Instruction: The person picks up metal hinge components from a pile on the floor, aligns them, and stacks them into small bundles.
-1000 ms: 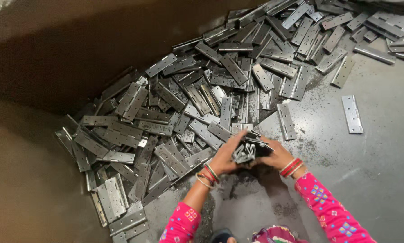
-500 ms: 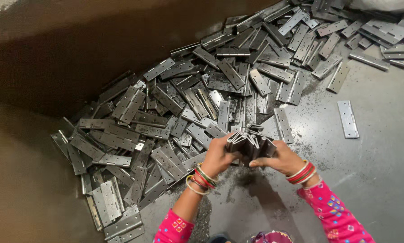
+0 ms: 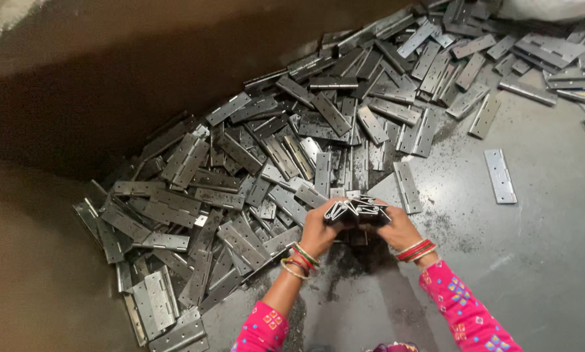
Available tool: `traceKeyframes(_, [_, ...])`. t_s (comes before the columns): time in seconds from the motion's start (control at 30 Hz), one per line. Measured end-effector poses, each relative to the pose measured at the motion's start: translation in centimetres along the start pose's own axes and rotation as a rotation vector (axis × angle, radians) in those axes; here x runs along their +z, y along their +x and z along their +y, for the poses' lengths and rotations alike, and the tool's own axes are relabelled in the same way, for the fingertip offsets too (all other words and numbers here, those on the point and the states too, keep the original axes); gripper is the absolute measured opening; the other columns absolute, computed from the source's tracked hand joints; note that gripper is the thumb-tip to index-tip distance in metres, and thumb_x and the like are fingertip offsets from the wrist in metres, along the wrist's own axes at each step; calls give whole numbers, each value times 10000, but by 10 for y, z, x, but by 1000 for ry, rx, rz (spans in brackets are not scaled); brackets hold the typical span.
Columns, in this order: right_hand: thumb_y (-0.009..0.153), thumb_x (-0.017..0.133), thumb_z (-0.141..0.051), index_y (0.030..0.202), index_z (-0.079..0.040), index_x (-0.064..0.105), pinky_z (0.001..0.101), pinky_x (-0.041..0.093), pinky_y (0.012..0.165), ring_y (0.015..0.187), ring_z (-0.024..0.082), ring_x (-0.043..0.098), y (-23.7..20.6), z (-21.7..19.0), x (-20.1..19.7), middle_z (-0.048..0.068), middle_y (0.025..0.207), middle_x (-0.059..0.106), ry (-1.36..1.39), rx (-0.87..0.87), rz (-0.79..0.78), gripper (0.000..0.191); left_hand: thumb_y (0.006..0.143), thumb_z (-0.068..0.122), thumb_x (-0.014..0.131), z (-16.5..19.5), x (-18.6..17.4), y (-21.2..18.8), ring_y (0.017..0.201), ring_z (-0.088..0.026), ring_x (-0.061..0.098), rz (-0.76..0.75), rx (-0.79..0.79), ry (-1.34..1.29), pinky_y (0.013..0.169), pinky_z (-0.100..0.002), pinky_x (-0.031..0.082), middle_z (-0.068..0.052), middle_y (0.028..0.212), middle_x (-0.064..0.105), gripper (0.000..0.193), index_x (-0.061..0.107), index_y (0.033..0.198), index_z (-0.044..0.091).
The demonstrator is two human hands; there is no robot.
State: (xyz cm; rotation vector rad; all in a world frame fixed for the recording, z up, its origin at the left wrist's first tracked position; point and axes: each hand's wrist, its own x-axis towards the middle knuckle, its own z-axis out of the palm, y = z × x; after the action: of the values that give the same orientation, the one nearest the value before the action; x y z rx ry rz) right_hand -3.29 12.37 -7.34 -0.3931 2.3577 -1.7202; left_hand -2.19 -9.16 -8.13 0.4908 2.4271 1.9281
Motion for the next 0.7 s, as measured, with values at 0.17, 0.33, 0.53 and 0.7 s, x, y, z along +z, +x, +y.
traceKeyframes(0.17, [810, 820, -122, 1191, -69, 719, 312, 586, 904, 965, 134, 739, -18, -70, -30, 43, 1064, 802, -20, 34, -1, 397, 798, -21, 740, 96, -22, 9, 982, -158, 764, 5, -86, -34, 892, -284, 581, -95, 1069, 804, 486, 694, 1270, 87])
traceKeyframes(0.33, [771, 842, -148, 1221, -50, 681, 347, 537, 969, 1103, 225, 661, -18, -73, -42, 118, 1200, 688, -63, -343, 6, 488, 711, 14, 786, 105, -34, 8, 1142, -268, 694, 22, 171, 52, 984, -369, 534, -175, 1255, 694, 684, 584, 1364, 49])
traceKeyframes(0.53, [713, 874, -132, 1326, -61, 570, 327, 518, 945, 1062, 178, 665, -1, -12, 16, 42, 1149, 720, 12, 6, 78, 689, 760, -22, 739, 13, -11, 5, 1147, -293, 715, -58, 30, 51, 982, -388, 540, -166, 1202, 744, 672, 569, 1400, 93])
traceKeyframes(0.7, [860, 773, -123, 1246, -43, 687, 309, 566, 926, 1025, 136, 694, 4, 8, 21, 40, 1121, 775, 317, 62, 65, 403, 793, 49, 750, 3, -12, 9, 1037, -339, 736, -42, -113, 104, 904, -369, 547, -189, 1108, 749, 604, 580, 1372, 87])
